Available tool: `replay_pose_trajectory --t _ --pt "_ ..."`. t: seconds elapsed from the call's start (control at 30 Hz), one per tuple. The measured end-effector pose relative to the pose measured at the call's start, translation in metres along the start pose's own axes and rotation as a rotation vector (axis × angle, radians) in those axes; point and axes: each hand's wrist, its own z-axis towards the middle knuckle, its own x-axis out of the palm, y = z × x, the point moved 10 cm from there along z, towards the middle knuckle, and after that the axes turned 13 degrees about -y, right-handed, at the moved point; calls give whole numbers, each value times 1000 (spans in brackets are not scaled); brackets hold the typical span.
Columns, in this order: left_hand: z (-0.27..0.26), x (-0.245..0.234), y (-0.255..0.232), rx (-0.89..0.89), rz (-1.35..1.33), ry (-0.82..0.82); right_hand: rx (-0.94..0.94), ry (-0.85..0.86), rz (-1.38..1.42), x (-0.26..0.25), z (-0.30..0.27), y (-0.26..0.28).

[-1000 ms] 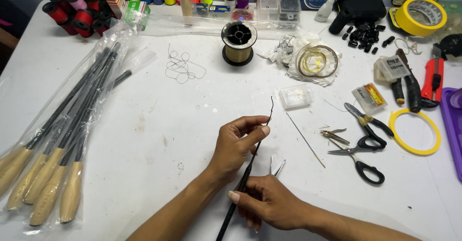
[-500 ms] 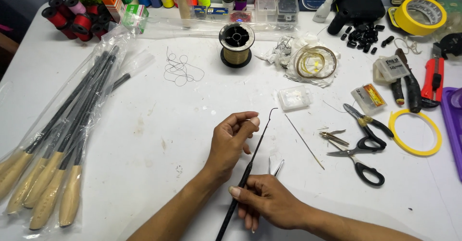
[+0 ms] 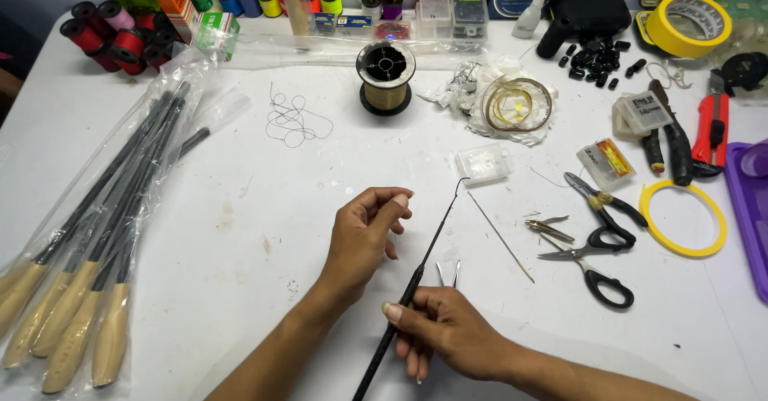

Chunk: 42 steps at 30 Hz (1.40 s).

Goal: Trimming and adjusting the tip of a fishing rod using small snips on a workbench.

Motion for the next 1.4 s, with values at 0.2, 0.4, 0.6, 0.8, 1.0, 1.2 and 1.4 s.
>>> replay_pose_trajectory --t 0.2,0.4,0.6,0.8,1.0,1.2,1.4 --pt "-12 3 5 23 113 89 -48 -105 79 -25 10 16" --pt "-57 2 8 160 617 396 -105 -190 98 -52 14 42" --pt "-67 -27 52 49 903 426 -125 -247 102 -68 23 58" --pt "-49 -40 102 113 1031 420 -106 -262 114 -69 30 59" --pt "-40 -57 116 77 1055 249 -169 -241 -34 -58 23 69" --pt "-23 -80 119 16 886 162 -167 -232 -121 -58 25 63" --pt "-17 -98 110 36 746 58 -553 -334 -498 -66 17 91"
